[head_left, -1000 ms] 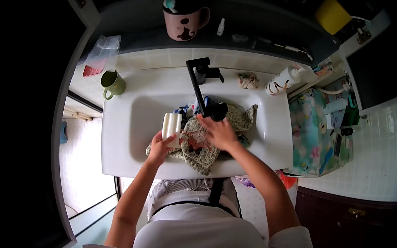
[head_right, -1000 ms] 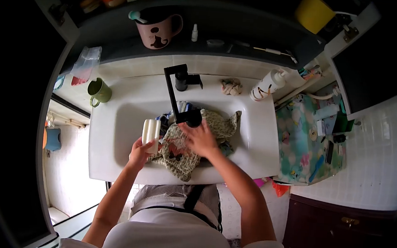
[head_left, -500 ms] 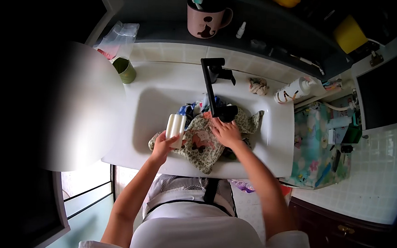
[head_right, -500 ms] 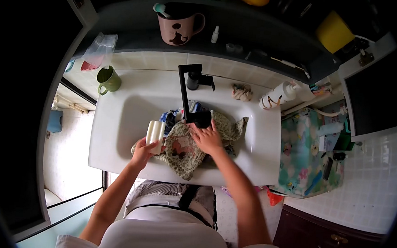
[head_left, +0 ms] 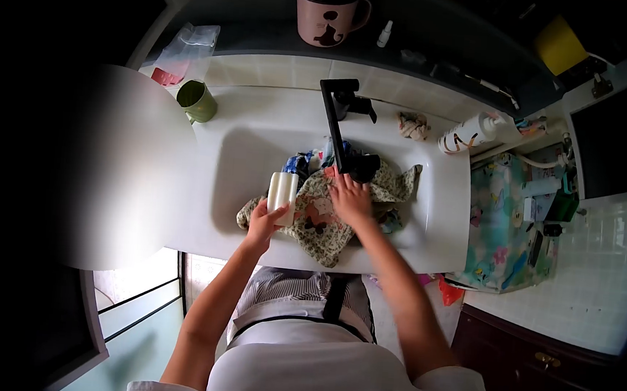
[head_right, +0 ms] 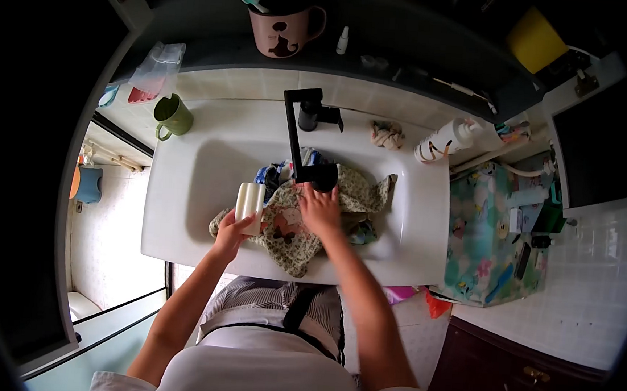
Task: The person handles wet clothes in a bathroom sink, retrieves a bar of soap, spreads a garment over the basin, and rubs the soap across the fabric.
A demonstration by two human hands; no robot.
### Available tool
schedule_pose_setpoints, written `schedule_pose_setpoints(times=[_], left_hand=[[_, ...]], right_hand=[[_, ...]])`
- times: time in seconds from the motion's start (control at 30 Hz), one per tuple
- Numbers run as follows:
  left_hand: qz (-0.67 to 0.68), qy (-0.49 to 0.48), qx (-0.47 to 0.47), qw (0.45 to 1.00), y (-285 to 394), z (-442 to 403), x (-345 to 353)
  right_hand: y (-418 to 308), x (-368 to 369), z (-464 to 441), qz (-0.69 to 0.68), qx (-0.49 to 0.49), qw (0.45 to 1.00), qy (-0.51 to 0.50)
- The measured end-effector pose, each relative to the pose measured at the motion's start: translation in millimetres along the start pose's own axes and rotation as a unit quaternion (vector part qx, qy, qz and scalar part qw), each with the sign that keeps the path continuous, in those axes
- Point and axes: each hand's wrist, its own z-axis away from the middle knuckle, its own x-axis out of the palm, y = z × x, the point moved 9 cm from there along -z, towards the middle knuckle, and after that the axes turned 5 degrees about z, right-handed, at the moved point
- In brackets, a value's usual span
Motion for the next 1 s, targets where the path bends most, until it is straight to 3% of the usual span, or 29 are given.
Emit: schedule_pose_setpoints(times=[0.07, 0.13, 0.23, 0.27, 0.3, 0.33, 0.37, 0.47, 0.5, 0.57, 0.63, 0.67, 0.73, 0.77, 0.8, 0.83, 0.9, 0.93, 1.0], left_hand=[[-0.018, 0.001, 0.001, 1.000, -11.9, -2.8, 1.0], [-0.035, -0.004, -0.010, 0.999, -23.2, -3.0, 3.0], [-0.063, -0.011, -0.048, 0.997, -33.9, -0.5, 19.1], [-0.053, -0.025, -0.050, 0.997, -32.8, 1.9, 31.7], [-0.045, -0.038, -0.055, 0.997, -34.1, 6.1, 44.7], [-0.037, -0.053, -0.061, 0.996, -38.9, 9.3, 57.2], [-0.037, -0.067, -0.042, 0.996, -56.2, 1.3, 63.4], [-0.108, -0.134, 0.144, 0.975, -78.1, -16.7, 88.8], [-0.251, -0.157, 0.167, 0.941, -75.9, -15.1, 102.0], [-0.515, -0.184, 0.199, 0.813, -66.7, -4.5, 127.2], [-0.593, -0.211, 0.211, 0.748, -51.5, 19.1, 159.0], [-0.629, -0.223, 0.216, 0.712, -42.1, 33.3, 177.3], [-0.613, -0.225, 0.121, 0.748, -45.2, 40.2, 188.1], [-0.601, -0.240, 0.098, 0.756, -60.0, 38.5, 187.1], [-0.588, -0.253, 0.074, 0.765, -70.0, 38.6, 186.8], [-0.555, -0.258, 0.028, 0.790, -64.7, 45.1, 192.4], [-0.663, -0.156, 0.229, 0.696, -41.6, 48.3, 197.5], [-0.702, -0.100, 0.319, 0.628, -35.1, 54.4, 200.5], [-0.702, -0.001, 0.257, 0.664, -43.1, 37.7, 170.5]], right_hand=[[-33.0, 0.4, 18.1, 0.008, 0.006, 0.978, 0.210], [-74.8, 3.9, 55.4, -0.032, -0.119, 0.975, 0.185], [-71.5, -5.9, 99.5, -0.193, -0.192, 0.949, 0.160], [-53.6, -0.9, 95.9, -0.423, -0.118, 0.893, 0.099], [-45.5, 9.6, 96.7, -0.627, -0.033, 0.778, 0.031], [-47.9, 13.1, 103.7, -0.790, 0.054, 0.610, -0.036], [-35.9, 0.5, 109.4, -0.809, 0.126, 0.574, 0.000], [-12.9, -6.1, 97.8, -0.759, 0.169, 0.628, 0.012], [-3.1, -5.7, 90.0, -0.768, 0.163, 0.617, 0.051], [16.7, -2.4, 80.0, -0.741, 0.150, 0.647, 0.095], [31.3, -6.5, 82.9, -0.697, 0.151, 0.691, 0.114], [37.2, -3.9, 89.1, -0.704, 0.187, 0.680, 0.082], [45.7, -0.3, 103.5, -0.710, 0.256, 0.656, 0.018], [66.6, 33.6, 96.5, -0.670, 0.271, 0.688, 0.065], [74.1, 43.0, 96.4, -0.669, 0.278, 0.689, 0.029], [89.1, 44.3, 88.9, -0.635, 0.264, 0.724, 0.048], [108.3, 13.4, 80.8, -0.581, 0.245, 0.771, 0.096], [121.4, 0.1, 71.8, -0.500, 0.214, 0.824, 0.160], [134.1, -26.3, 42.8, -0.400, 0.112, 0.883, 0.221]])
